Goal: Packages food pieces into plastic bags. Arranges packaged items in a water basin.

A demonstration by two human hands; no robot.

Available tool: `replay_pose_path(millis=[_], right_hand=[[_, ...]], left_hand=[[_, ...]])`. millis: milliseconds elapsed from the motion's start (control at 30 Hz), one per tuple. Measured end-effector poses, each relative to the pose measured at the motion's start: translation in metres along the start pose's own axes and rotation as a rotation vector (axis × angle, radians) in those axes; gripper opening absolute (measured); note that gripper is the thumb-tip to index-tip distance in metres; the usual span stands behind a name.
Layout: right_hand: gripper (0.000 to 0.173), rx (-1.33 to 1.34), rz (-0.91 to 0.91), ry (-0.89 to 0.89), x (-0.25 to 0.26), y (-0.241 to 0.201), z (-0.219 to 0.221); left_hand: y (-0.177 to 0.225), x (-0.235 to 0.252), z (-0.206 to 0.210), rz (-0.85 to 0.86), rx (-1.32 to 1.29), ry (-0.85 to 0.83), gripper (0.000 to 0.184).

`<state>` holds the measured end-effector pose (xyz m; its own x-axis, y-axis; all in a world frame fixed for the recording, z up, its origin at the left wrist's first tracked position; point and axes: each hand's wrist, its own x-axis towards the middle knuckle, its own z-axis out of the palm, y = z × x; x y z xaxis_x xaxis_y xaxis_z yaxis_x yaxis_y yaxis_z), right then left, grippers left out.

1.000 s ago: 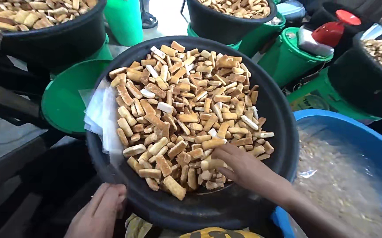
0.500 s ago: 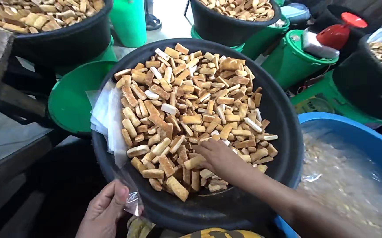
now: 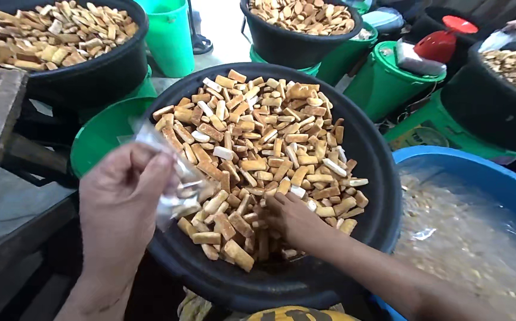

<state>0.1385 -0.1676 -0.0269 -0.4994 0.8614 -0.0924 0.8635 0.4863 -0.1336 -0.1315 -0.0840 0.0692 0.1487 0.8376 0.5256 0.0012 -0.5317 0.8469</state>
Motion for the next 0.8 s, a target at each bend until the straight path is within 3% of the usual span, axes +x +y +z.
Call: replay_pose_path(millis=[100, 200, 233, 333, 500, 567, 667, 733, 800], right_hand=[[0.042, 0.052, 0.014, -0.13, 0.009, 0.001, -0.003], [0.034, 0.186, -0.035, 0.019, 0.012, 0.008, 0.006], [0.034, 0.187, -0.024, 0.01, 0.013, 0.006, 0.002], [0.039, 0.087, 0.003, -0.04, 0.015, -0.002, -0.003], [0.02, -0.045, -0.253, 0.231, 0.009, -0.002, 0.018], [0.025, -0.073, -0.258, 0.214, 0.01, -0.006, 0.016], [0.044, 0.111, 0.003, 0.095, 0.01, -0.011, -0.015], [0.04, 0.179, 0.266, 0.154, 0.007, 0.002, -0.031], [0.039, 0.232, 0.543, 0.018, 0.004, 0.026, -0.04]], left_hand=[[0.022, 0.04, 0.038, 0.285, 0.315, -0.011, 0.016], [0.028, 0.06, 0.083, 0.458, 0.511, -0.054, 0.014], [0.026, 0.062, 0.094, 0.472, 0.559, -0.086, 0.012], [0.008, 0.061, 0.116, 0.427, 0.667, -0.213, 0.031], [-0.034, 0.048, 0.126, 0.445, 0.768, -0.402, 0.031], [-0.05, 0.042, 0.126, 0.436, 0.78, -0.479, 0.029], [-0.064, 0.035, 0.126, 0.38, 0.826, -0.642, 0.029], [-0.066, 0.034, 0.127, 0.286, 0.874, -0.808, 0.026], [-0.07, 0.033, 0.133, 0.193, 0.894, -0.936, 0.019]])
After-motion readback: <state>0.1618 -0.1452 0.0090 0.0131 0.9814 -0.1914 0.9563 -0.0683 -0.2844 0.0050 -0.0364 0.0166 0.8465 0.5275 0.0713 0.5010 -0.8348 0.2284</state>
